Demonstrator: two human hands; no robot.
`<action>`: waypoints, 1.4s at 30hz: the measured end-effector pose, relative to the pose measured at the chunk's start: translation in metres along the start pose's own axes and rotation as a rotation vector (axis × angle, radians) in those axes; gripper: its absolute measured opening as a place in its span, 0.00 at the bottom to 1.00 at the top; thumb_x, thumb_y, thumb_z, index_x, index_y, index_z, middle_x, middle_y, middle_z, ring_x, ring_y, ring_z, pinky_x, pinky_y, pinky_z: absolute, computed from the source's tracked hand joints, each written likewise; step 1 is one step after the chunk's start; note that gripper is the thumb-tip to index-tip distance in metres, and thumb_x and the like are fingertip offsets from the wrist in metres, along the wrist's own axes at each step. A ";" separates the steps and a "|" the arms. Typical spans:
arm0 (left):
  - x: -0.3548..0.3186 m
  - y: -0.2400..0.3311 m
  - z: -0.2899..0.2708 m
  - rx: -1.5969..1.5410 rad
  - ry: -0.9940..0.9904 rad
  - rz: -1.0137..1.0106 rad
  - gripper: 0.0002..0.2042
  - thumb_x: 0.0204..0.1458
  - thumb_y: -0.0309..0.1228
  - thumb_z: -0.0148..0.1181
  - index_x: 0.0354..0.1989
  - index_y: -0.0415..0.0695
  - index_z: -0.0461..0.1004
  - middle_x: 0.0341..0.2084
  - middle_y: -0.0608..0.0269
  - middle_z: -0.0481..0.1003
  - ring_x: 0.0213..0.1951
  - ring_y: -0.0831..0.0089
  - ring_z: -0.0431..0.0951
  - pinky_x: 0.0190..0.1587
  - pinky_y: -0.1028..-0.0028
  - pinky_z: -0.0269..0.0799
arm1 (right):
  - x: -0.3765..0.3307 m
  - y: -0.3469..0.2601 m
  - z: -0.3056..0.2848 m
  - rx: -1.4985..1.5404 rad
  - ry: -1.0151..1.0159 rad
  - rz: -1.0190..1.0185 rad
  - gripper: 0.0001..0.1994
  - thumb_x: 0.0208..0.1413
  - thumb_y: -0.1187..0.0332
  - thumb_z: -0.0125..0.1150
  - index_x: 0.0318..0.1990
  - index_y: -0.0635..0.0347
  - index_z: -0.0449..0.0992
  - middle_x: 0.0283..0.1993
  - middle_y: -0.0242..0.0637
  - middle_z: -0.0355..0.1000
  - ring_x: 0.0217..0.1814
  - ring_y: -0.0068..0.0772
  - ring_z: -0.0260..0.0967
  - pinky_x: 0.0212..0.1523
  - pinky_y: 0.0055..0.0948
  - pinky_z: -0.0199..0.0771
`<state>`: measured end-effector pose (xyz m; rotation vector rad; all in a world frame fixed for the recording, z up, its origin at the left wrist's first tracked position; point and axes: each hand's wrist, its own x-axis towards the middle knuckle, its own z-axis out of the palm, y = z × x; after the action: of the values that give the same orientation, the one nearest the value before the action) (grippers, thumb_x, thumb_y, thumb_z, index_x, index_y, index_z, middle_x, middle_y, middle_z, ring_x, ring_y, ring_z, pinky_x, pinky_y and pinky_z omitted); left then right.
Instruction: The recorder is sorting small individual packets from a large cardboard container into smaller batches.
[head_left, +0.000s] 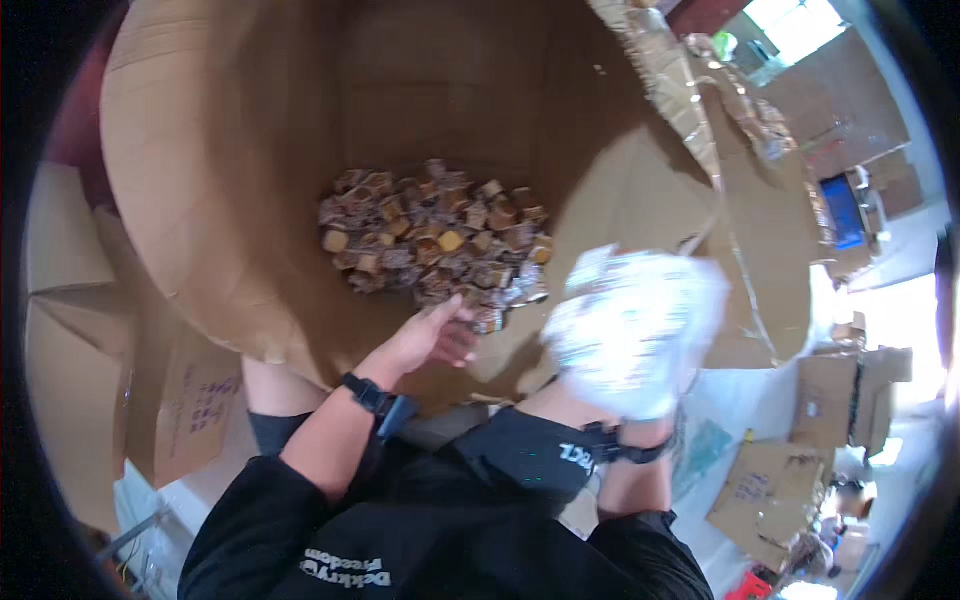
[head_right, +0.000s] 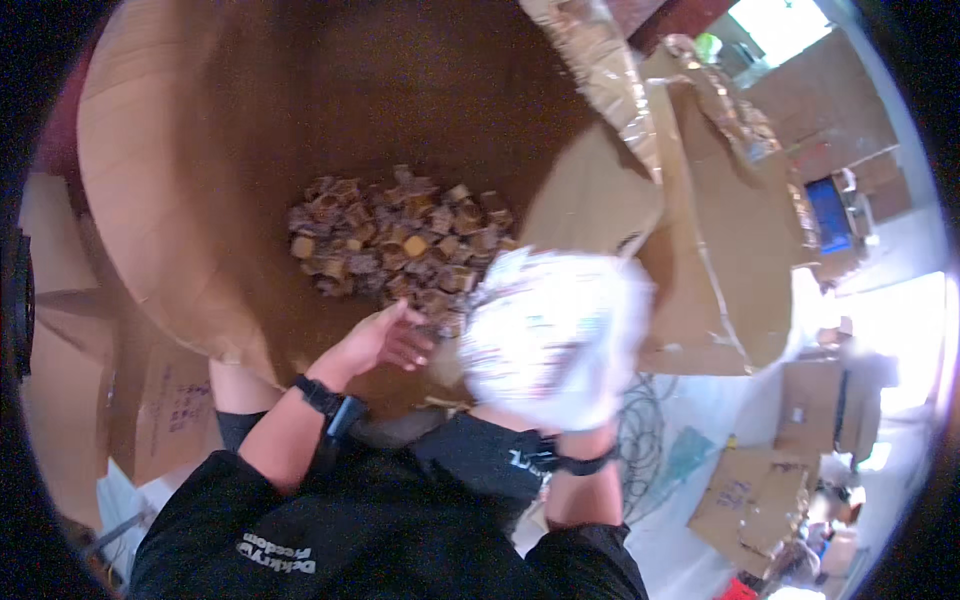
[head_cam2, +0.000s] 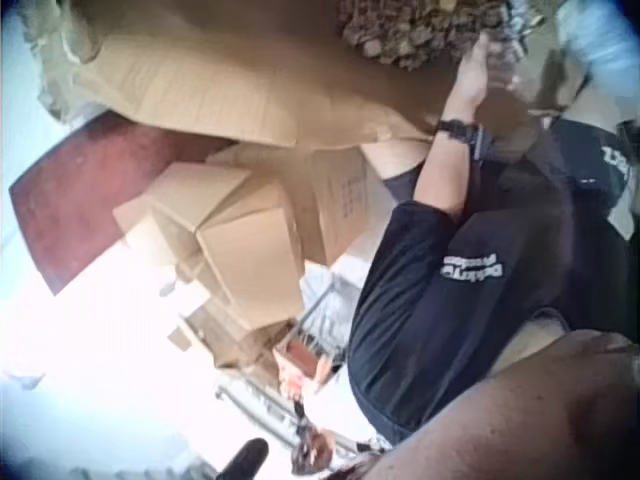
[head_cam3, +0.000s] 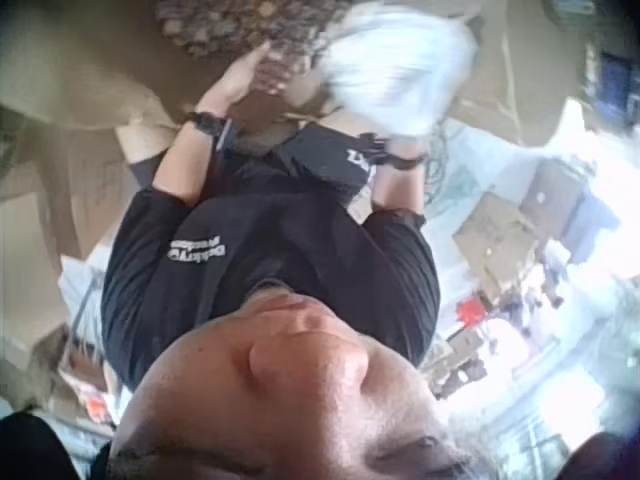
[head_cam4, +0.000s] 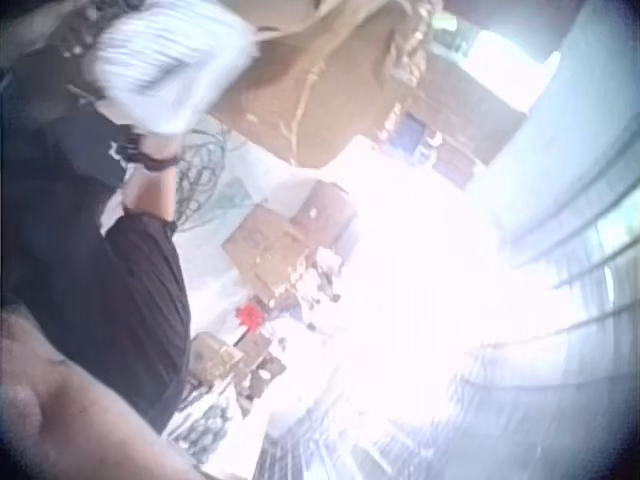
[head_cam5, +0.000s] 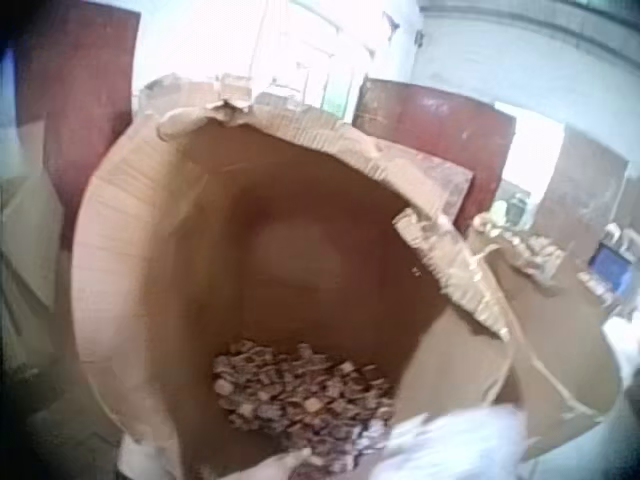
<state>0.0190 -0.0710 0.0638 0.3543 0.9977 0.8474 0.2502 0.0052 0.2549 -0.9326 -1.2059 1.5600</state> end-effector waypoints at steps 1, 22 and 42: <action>0.001 -0.006 -0.007 0.459 0.143 0.065 0.30 0.59 0.56 0.48 0.54 0.39 0.72 0.46 0.49 0.77 0.46 0.56 0.79 0.50 0.58 0.74 | 0.008 -0.041 -0.022 -0.453 0.227 -0.334 0.33 0.58 0.48 0.59 0.61 0.64 0.60 0.61 0.49 0.63 0.63 0.47 0.61 0.63 0.43 0.62; 0.031 -0.042 0.018 1.385 0.000 -0.032 0.24 0.55 0.49 0.51 0.45 0.39 0.77 0.43 0.47 0.78 0.49 0.49 0.77 0.51 0.56 0.73 | 0.202 0.274 0.068 -1.591 -0.284 0.411 0.34 0.52 0.42 0.59 0.59 0.58 0.71 0.62 0.52 0.67 0.62 0.52 0.67 0.59 0.45 0.69; 0.032 -0.037 0.010 1.290 -0.054 0.037 0.25 0.57 0.52 0.49 0.39 0.37 0.77 0.34 0.42 0.79 0.41 0.45 0.80 0.47 0.53 0.75 | 0.217 0.394 -0.079 -1.452 -0.275 0.482 0.39 0.38 0.54 0.73 0.58 0.67 0.68 0.53 0.56 0.73 0.56 0.52 0.72 0.56 0.38 0.72</action>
<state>0.0527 -0.0689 0.0270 1.4732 1.3896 0.1075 0.1781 0.1985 -0.1524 -2.0444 -2.5173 0.9472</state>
